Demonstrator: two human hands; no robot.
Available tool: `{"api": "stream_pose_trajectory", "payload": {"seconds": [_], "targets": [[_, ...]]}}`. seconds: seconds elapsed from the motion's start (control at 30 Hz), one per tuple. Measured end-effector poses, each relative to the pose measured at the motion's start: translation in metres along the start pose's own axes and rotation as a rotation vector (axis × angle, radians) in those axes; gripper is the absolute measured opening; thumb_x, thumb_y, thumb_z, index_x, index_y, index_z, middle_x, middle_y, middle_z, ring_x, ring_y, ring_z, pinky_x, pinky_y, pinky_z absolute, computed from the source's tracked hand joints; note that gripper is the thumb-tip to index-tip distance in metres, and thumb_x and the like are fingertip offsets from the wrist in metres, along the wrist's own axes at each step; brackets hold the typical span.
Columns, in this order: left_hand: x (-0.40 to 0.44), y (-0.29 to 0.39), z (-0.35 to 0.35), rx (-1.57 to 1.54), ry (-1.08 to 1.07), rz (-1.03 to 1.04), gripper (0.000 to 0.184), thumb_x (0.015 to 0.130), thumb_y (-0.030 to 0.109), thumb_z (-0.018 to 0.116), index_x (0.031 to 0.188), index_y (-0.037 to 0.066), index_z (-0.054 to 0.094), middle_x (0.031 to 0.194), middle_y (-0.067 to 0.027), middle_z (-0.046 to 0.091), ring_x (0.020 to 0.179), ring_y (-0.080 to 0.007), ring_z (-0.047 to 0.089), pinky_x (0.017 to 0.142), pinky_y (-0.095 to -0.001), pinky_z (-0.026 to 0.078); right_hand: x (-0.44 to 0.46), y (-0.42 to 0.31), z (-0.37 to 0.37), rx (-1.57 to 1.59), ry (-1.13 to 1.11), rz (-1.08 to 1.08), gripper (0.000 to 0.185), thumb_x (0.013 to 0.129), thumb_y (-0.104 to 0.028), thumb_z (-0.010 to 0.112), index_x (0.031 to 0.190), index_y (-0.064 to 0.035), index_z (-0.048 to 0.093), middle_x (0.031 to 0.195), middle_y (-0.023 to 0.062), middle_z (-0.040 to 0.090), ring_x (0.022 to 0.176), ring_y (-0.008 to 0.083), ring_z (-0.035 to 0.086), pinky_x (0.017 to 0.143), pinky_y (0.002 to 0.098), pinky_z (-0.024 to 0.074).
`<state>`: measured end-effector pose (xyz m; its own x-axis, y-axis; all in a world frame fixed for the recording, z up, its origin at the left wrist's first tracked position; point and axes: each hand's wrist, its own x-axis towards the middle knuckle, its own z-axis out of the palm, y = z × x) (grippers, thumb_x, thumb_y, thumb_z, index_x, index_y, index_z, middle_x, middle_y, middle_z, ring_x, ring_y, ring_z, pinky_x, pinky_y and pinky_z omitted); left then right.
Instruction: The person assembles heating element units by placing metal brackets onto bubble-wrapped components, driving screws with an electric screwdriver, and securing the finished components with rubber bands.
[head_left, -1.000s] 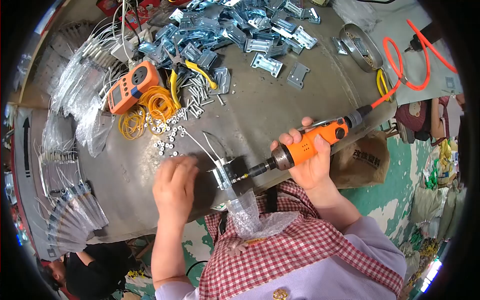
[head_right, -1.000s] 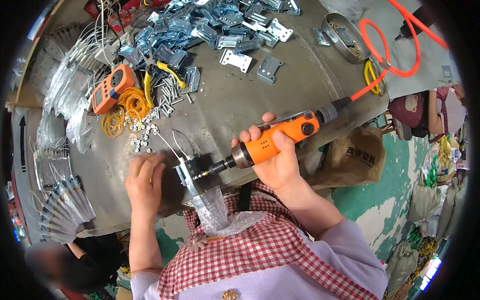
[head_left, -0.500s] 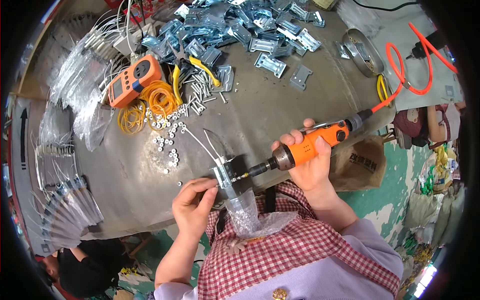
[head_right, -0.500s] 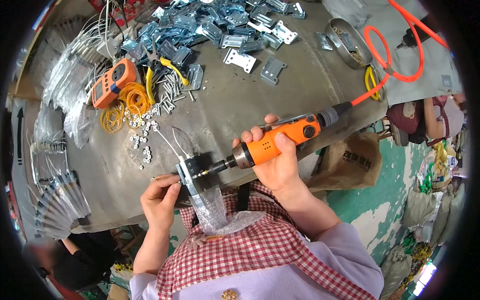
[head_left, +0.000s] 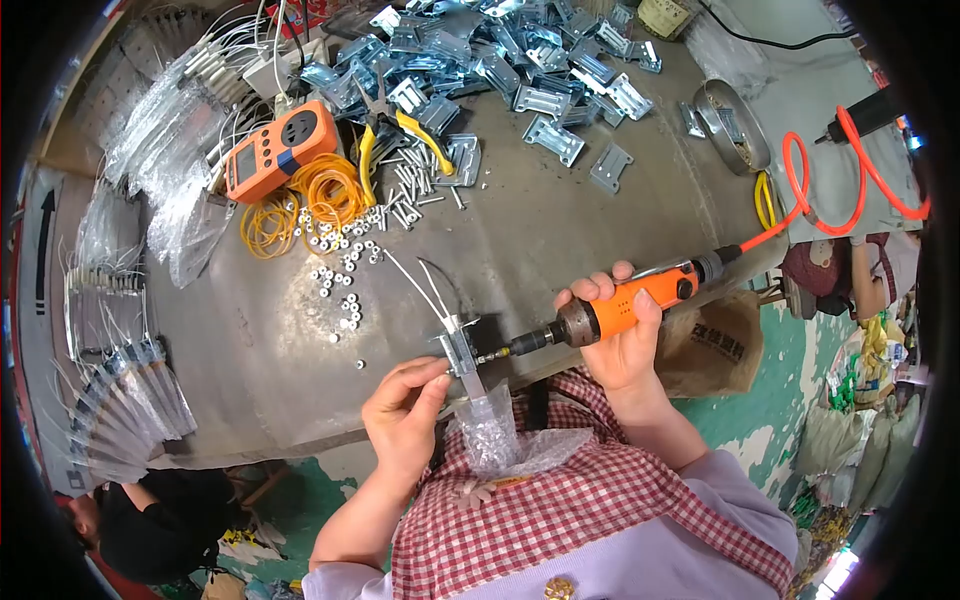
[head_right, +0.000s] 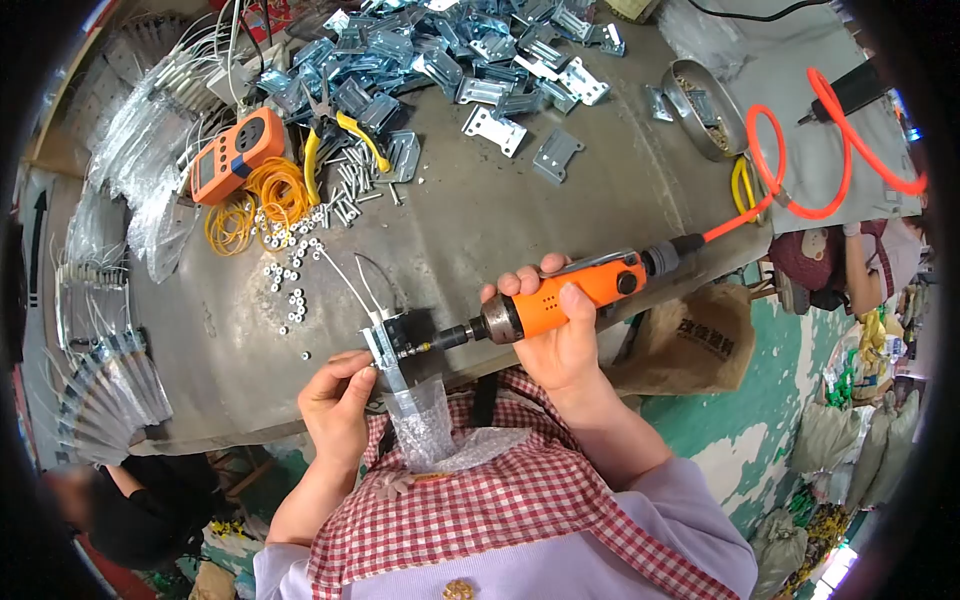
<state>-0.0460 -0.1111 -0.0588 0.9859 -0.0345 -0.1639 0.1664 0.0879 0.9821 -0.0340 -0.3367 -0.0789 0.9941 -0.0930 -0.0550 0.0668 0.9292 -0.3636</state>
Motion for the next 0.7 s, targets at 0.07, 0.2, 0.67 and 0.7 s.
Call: {"api": "stream_pose_trajectory", "payload": {"seconds": [0.07, 0.2, 0.67, 0.7], "targets": [[0.002, 0.0, 0.002, 0.006, -0.016, 0.019, 0.011, 0.08, -0.001, 0.062, 0.091, -0.002, 0.064, 0.095, -0.0082, 0.06, 0.081, -0.0102, 0.055, 0.069, -0.0211, 0.044, 0.0, -0.001, 0.002, 0.01, 0.002, -0.004, 0.036, 0.081, -0.028, 0.061, 0.112, -0.0147, 0.046, 0.091, 0.0049, 0.054, 0.096, 0.0206, 0.049, 0.096, 0.0471, 0.0346], [0.008, 0.013, 0.003, 0.082, -0.075, -0.098, 0.008, 0.083, 0.004, 0.061, 0.088, -0.002, 0.058, 0.088, -0.0091, 0.06, 0.076, -0.0125, 0.057, 0.066, -0.0237, 0.045, 0.001, -0.002, 0.004, -0.003, 0.032, 0.022, 0.036, 0.081, -0.028, 0.061, 0.112, -0.0155, 0.046, 0.092, 0.0048, 0.054, 0.097, 0.0208, 0.048, 0.098, 0.048, 0.034], [0.037, 0.048, -0.008, 0.682, -0.649, -0.094, 0.035, 0.082, 0.031, 0.063, 0.085, 0.0, 0.046, 0.069, -0.0157, 0.049, 0.061, -0.0307, 0.05, 0.058, -0.0377, 0.041, 0.005, 0.007, 0.0, 0.02, 0.073, 0.017, 0.031, 0.079, -0.029, 0.062, 0.105, -0.0173, 0.049, 0.086, 0.0003, 0.053, 0.091, 0.0174, 0.049, 0.094, 0.0454, 0.0348], [0.037, 0.047, -0.008, 0.677, -0.646, -0.104, 0.035, 0.082, 0.03, 0.062, 0.084, 0.0, 0.046, 0.069, -0.0154, 0.049, 0.06, -0.0303, 0.05, 0.057, -0.0376, 0.041, 0.005, 0.007, -0.003, 0.035, 0.036, 0.013, 0.031, 0.079, -0.029, 0.062, 0.105, -0.0173, 0.049, 0.086, 0.0003, 0.053, 0.091, 0.0173, 0.049, 0.094, 0.0452, 0.035]]}}
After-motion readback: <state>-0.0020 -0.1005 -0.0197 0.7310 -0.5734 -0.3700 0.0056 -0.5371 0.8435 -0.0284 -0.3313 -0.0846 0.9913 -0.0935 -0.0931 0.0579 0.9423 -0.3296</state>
